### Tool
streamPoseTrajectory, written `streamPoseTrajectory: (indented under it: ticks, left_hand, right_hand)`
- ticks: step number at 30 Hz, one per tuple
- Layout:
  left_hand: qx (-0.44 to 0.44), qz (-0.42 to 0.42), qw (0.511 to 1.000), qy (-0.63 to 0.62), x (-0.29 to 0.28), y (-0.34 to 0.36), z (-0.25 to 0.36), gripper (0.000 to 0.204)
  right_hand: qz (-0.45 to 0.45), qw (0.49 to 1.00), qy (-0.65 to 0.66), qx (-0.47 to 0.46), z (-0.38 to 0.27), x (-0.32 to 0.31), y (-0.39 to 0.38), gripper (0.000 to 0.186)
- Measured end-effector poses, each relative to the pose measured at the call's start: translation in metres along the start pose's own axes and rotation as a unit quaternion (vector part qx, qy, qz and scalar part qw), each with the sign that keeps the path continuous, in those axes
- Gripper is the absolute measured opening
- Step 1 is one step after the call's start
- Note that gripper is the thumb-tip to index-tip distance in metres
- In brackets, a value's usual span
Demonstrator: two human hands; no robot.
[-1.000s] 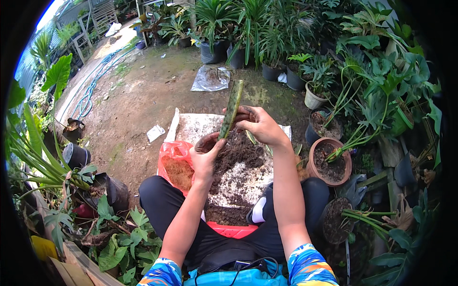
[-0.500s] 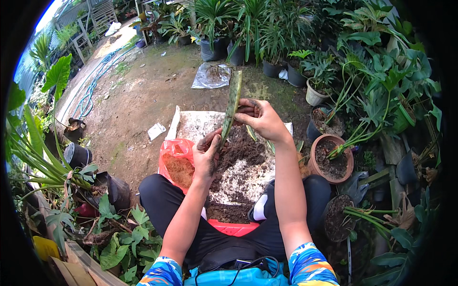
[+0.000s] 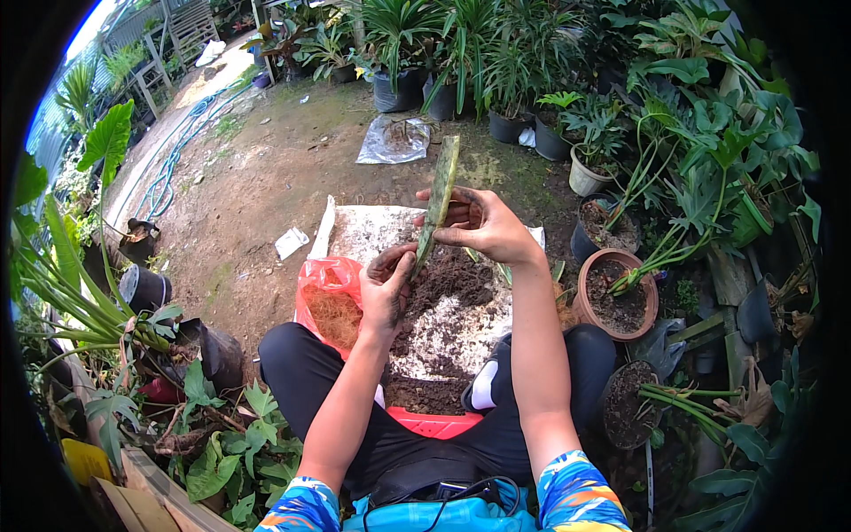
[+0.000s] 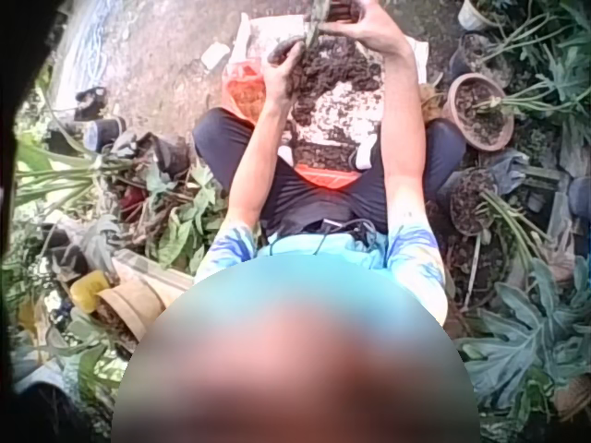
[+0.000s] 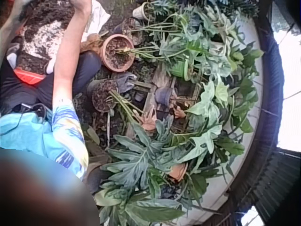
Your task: The person sits on the ground and wraps a plant cutting with soil and coconut coir. They repeatedly add material and press it around the base of the cutting to form a compact root ball.
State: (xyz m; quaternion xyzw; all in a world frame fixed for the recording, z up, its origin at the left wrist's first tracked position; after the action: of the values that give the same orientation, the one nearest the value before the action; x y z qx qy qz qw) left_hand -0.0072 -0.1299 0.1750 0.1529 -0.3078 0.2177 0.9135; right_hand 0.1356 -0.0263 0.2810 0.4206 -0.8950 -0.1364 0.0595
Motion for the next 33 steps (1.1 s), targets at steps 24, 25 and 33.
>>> streamPoseTrajectory:
  ticks: [24,25,33]
  left_hand:
    - [0.006,0.015,0.992,0.125,0.003,0.008,0.000,0.031]
    - [-0.043,0.033,0.997,0.063,-0.003,0.008,0.001,0.033]
    - [-0.056,0.133,0.989,0.018,-0.038,0.012,0.016,0.037]
  right_hand:
    - [0.263,0.963,0.032,0.044,0.121,-0.047,0.036,0.037]
    - [0.298,0.946,0.033,0.126,0.161,-0.053,0.036,0.034]
    - [0.068,0.810,-0.378,0.444,0.432,0.022,-0.084,0.065]
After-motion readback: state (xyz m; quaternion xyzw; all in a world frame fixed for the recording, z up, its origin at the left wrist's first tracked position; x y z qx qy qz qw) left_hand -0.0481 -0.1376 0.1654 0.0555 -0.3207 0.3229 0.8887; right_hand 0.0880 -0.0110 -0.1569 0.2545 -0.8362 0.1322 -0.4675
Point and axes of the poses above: each hand's wrist, its own y-axis towards the middle knuckle, its own x-axis out of the palm, z = x × y, the point moved 2 cm from there along y, towards the middle knuckle, and after that the axes turned 8 degrees about z, right-handed, at the moved point
